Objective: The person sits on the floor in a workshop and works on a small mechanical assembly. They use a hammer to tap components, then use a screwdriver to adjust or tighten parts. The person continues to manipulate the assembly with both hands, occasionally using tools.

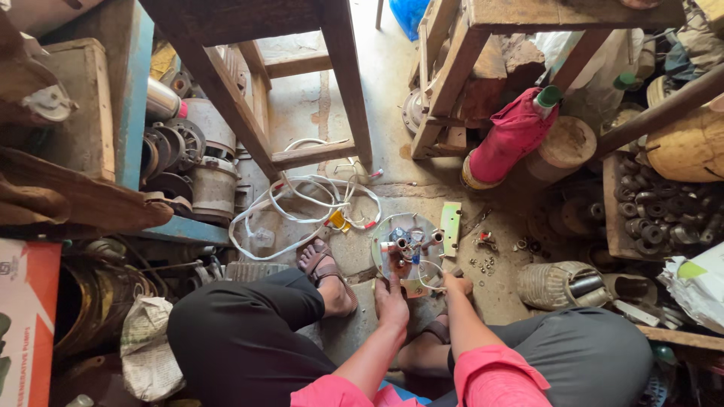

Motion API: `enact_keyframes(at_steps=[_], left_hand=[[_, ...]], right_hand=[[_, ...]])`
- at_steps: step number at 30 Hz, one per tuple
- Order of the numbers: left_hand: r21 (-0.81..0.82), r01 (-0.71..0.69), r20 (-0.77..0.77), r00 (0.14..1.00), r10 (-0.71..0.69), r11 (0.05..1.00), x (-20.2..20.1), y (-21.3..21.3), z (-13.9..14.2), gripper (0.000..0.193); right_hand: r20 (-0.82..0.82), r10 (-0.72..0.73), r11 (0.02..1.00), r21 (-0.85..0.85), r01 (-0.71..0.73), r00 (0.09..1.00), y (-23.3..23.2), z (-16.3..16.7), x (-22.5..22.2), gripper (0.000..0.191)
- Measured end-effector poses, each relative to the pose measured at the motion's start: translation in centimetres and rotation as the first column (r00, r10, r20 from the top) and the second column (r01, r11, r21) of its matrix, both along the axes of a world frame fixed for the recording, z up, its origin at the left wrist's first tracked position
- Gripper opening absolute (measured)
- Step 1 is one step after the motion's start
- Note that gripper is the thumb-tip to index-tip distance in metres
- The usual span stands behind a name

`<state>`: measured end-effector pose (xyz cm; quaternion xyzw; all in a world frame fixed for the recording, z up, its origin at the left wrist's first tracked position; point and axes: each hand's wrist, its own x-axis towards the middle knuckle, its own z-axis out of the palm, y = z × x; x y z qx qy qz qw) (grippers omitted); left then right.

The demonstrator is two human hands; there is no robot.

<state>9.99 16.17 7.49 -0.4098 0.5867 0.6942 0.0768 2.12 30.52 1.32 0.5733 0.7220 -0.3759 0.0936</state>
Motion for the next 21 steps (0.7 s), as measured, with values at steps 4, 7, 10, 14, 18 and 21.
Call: enact_keyframes(at_steps=[4, 7, 10, 14, 18, 21], left_hand=[[-0.065, 0.005, -0.031, 0.999, -0.007, 0.998, -0.2, 0.1, -1.0, 0.041], [-0.106, 0.006, -0.005, 1.000, -0.006, 0.994, -0.2, 0.3, -2.0, 0.042], [-0.102, -0.013, -0.010, 1.000, 0.012, 0.995, -0.4, 0.4, -2.8, 0.043], [-0.164, 0.012, 0.016, 1.000, -0.010, 0.986, -0.5, 0.1, -3.1, 0.047], [-0.117, -0.005, 0.017, 1.000, 0.007, 0.993, -0.8, -0.1, -2.7, 0.055], [-0.095, -0.013, 0.002, 1.000, 0.013, 0.995, -0.9, 0.0, -2.4, 0.063]], right_hand=[[0.006, 0.085, 0.981, 0.175, -0.085, 0.996, -0.1, -0.5, 0.7, 0.079], [-0.059, 0.068, 0.996, 0.057, -0.064, 0.996, -0.1, -0.3, 1.4, 0.058], [-0.281, -0.084, 0.963, -0.269, 0.005, 0.956, -0.1, 0.6, 1.8, 0.043], [-0.326, -0.039, 0.934, -0.349, -0.082, 0.945, -0.5, 3.4, 1.6, 0.033], [-0.399, 0.349, 0.936, 0.182, -0.300, 0.848, -0.2, 6.2, 0.6, 0.039], [-0.383, 0.414, 0.910, 0.213, -0.357, 0.826, 1.5, 8.5, -0.5, 0.048]])
